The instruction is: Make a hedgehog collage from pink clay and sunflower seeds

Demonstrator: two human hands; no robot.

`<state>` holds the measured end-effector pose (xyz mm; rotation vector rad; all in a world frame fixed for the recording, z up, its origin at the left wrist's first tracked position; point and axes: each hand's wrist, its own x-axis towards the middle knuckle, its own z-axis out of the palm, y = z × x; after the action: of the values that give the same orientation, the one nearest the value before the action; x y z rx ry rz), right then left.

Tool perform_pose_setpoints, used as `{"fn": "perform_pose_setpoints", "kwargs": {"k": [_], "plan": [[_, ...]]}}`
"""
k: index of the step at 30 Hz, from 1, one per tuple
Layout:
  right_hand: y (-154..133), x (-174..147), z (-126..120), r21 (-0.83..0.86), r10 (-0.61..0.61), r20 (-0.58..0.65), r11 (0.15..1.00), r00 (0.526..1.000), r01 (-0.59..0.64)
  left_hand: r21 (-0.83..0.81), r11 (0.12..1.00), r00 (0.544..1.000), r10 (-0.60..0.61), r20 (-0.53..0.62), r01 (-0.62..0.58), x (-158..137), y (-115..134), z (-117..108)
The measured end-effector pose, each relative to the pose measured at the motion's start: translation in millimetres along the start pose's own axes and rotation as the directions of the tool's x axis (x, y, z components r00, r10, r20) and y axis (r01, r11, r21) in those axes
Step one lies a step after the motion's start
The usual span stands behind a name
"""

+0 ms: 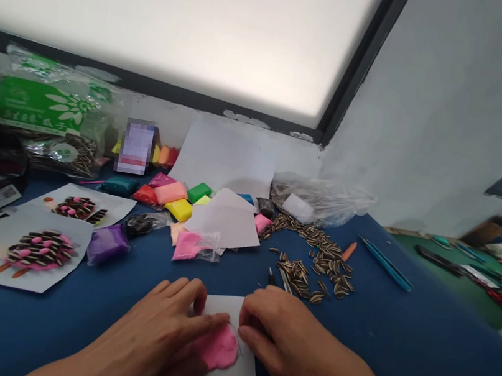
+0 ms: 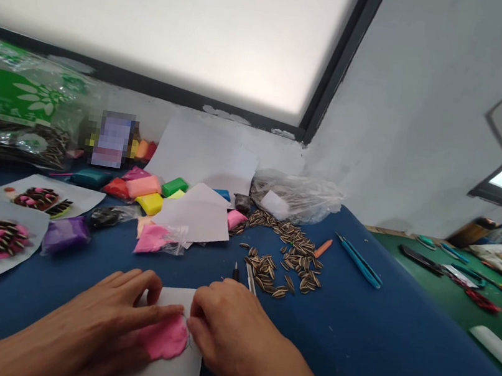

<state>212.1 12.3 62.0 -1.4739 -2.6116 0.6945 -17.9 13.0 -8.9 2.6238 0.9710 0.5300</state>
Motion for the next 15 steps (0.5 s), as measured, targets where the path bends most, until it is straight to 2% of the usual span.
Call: {"fn": "perform_pose_setpoints", "kwargs": {"k": [5,7,10,13,15], "plan": [[-5,-3,-3,0.007,-0.069,0.046,0.998,0.997,0.069,-0.013,0.998,0.997,-0.063,0.052,0.064,0,6,-9],[-8,-8,-5,-0.062,-0.036,0.071,0.997,0.997,0.041,-0.027,0.996,0.994,-0.084,0.063,0.086,-2,10,-16],[-9,-16,-5,-0.207,-0.016,0.092,0.978,0.996,0.035,-0.021,0.999,0.998,-0.047,0.036,0.048,-6,15,-22],[-9,-20,4,-0.303,-0.108,0.126,0.943,0.986,0.142,0.044,0.999,1.0,-0.002,-0.005,0.002,-7,16,-21],[-9,-20,13,-0.374,-0.156,0.128,0.907,0.98,0.193,0.077,0.997,1.0,0.001,0.014,-0.002,-5,15,-19]]}}
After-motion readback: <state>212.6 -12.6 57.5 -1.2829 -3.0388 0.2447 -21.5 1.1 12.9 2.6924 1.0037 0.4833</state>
